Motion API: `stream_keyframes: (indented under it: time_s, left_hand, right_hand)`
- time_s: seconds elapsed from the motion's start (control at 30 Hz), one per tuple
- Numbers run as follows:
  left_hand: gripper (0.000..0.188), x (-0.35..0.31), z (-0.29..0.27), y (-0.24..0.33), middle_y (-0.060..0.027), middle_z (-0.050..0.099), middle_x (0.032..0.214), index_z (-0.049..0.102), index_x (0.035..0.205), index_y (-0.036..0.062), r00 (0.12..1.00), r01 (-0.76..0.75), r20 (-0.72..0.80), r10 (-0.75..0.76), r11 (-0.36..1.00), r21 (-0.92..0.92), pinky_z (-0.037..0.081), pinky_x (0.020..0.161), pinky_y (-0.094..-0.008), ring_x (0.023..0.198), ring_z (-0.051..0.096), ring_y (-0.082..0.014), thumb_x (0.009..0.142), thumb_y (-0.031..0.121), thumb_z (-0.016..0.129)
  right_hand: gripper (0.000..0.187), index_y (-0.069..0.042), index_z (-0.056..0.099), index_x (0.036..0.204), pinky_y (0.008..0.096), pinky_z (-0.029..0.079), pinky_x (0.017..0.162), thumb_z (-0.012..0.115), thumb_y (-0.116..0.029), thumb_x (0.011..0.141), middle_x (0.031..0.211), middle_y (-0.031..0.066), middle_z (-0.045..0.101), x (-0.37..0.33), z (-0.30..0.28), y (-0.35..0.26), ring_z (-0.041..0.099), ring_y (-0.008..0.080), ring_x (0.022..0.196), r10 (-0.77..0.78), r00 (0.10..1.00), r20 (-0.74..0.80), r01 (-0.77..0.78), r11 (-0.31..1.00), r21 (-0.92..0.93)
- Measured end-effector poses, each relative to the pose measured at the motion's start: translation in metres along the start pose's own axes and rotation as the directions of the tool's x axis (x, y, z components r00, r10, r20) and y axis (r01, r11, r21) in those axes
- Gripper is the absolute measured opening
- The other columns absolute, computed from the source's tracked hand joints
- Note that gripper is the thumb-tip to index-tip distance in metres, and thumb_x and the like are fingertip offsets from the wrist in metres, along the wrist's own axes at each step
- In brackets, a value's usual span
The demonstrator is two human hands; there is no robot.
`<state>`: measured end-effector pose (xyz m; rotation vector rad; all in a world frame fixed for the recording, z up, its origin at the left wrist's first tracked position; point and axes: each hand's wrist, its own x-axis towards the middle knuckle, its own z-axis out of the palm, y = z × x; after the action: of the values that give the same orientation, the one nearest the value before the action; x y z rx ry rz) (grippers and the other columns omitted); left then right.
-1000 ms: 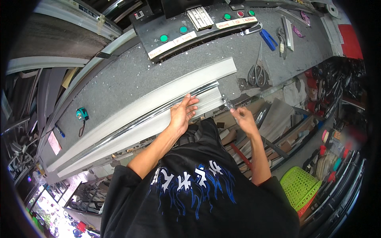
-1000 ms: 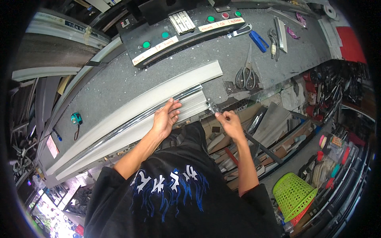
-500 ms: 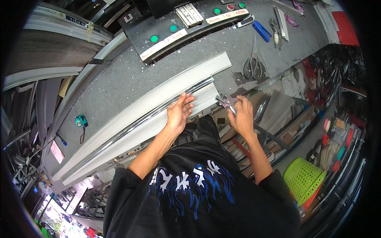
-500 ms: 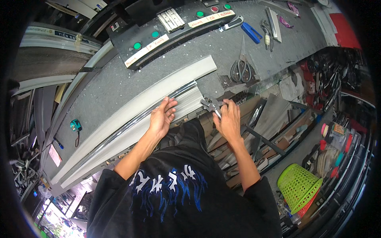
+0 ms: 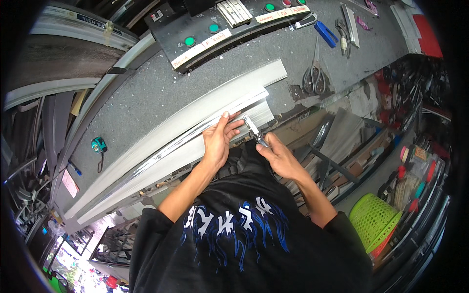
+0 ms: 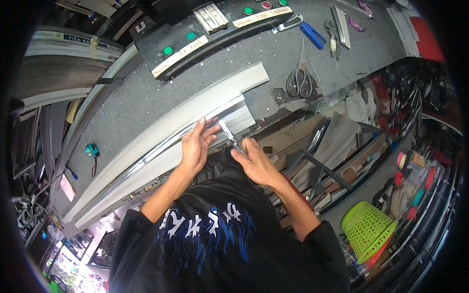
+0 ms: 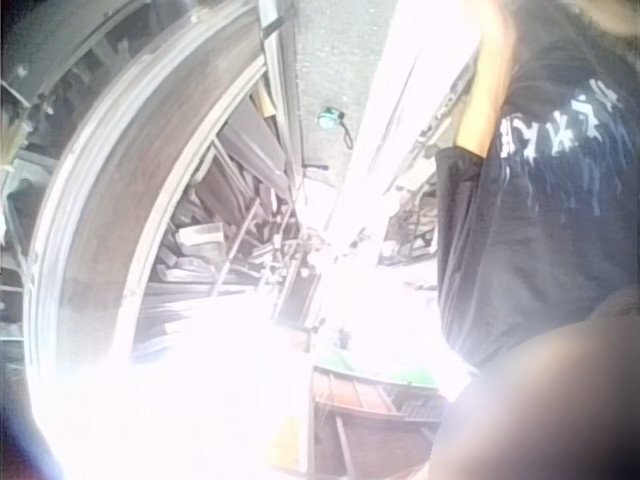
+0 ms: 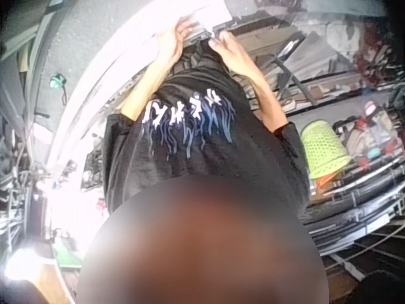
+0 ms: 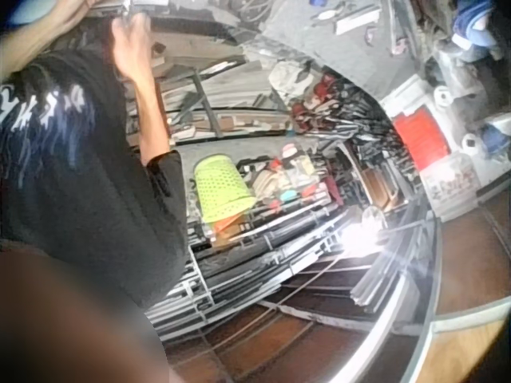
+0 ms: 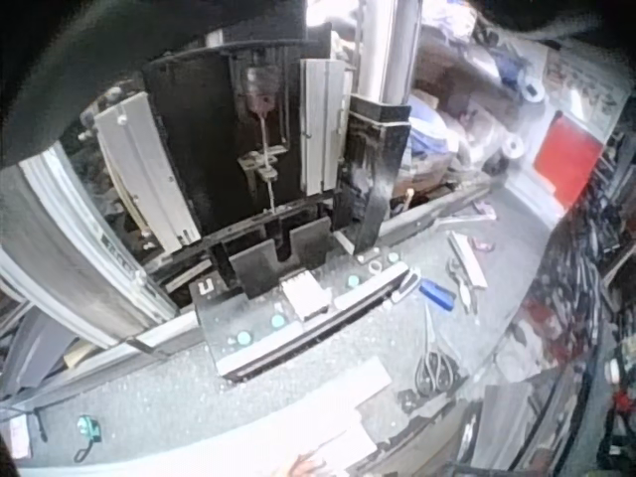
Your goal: The person assembles a long white window frame by inserting small metal clips into grooves along its length using a handheld crimping tool. They repeatedly position the tool, squeeze to secure each clip, and move along the frame to the next insertion point.
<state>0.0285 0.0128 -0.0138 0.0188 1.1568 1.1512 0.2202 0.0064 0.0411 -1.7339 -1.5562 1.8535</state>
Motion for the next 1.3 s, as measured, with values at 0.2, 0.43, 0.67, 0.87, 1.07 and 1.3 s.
stream_keyframes:
  time_s: [0.2, 0.43, 0.67, 0.87, 1.07, 1.3]
  left_hand:
    - [0.024, -0.006, -0.001, -0.003, -0.0171, 0.068, 0.108, 0.067, 0.105, -0.0056, 0.991, -0.125, 0.037, 0.126, 0.992, -0.008, 0.055, 0.09, -0.0378, 0.1, 0.068, -0.0255, 0.097, 0.017, 0.063]
    - [0.021, -0.011, 0.0, -0.001, -0.0156, 0.069, 0.107, 0.067, 0.108, -0.0056, 0.968, -0.234, 0.093, 0.232, 0.972, 0.002, 0.056, 0.094, -0.041, 0.101, 0.067, -0.0252, 0.098, 0.011, 0.06]
    - [0.016, -0.015, 0.003, 0.004, -0.0172, 0.069, 0.104, 0.065, 0.107, -0.0045, 0.969, -0.222, 0.117, 0.219, 0.975, 0.011, 0.053, 0.098, -0.0475, 0.102, 0.067, -0.0298, 0.096, 0.006, 0.061]
    - [0.017, -0.016, 0.002, 0.004, -0.0193, 0.069, 0.105, 0.064, 0.108, -0.0052, 0.968, -0.215, 0.129, 0.214, 0.977, -0.009, 0.053, 0.099, -0.0475, 0.103, 0.067, -0.0321, 0.096, 0.006, 0.061]
    - [0.021, -0.014, -0.001, 0.003, -0.0179, 0.068, 0.108, 0.064, 0.111, -0.0069, 0.958, -0.25, 0.149, 0.246, 0.968, 0.009, 0.054, 0.097, -0.0451, 0.102, 0.068, -0.0298, 0.098, 0.008, 0.059]
    - [0.019, -0.007, -0.002, 0.005, -0.0189, 0.069, 0.106, 0.066, 0.103, -0.0062, 0.968, -0.226, 0.121, 0.222, 0.974, 0.024, 0.05, 0.101, -0.0469, 0.107, 0.066, -0.0337, 0.097, 0.011, 0.061]
  right_hand:
    - [0.04, 0.003, 0.045, 0.09, 0.0425, 0.04, 0.083, 0.058, -0.034, 0.096, 0.095, 0.0226, 0.048, 0.004, 0.014, -0.026, 0.048, 0.0337, 0.088, -0.026, 0.992, -0.122, 0.02, 0.999, -0.048]
    - [0.039, 0.003, 0.046, 0.092, 0.0422, 0.04, 0.083, 0.057, -0.033, 0.096, 0.095, 0.0224, 0.047, 0.0, 0.019, -0.039, 0.048, 0.0334, 0.088, -0.001, 0.987, -0.162, -0.001, 1.0, -0.016]
    - [0.038, 0.003, 0.045, 0.091, 0.0418, 0.039, 0.081, 0.058, -0.032, 0.096, 0.091, 0.0193, 0.045, 0.006, 0.021, -0.036, 0.045, 0.0313, 0.084, -0.051, 0.98, -0.191, 0.05, 0.999, -0.007]
    - [0.037, 0.003, 0.044, 0.089, 0.0411, 0.04, 0.08, 0.059, -0.031, 0.095, 0.091, 0.019, 0.044, 0.007, 0.023, -0.04, 0.045, 0.0298, 0.084, -0.039, 0.982, -0.185, 0.039, 0.999, -0.006]
    - [0.038, 0.003, 0.043, 0.089, 0.0418, 0.04, 0.081, 0.059, -0.03, 0.095, 0.093, 0.0204, 0.045, 0.008, 0.026, -0.039, 0.045, 0.0309, 0.083, -0.026, 0.981, -0.194, 0.028, 1.0, 0.005]
    - [0.027, -0.006, 0.047, 0.09, 0.0279, 0.041, 0.078, 0.059, -0.029, 0.098, 0.095, 0.0054, 0.054, -0.007, -0.004, -0.033, 0.051, 0.0123, 0.085, 0.179, 0.982, 0.065, -0.191, 0.934, 0.304]
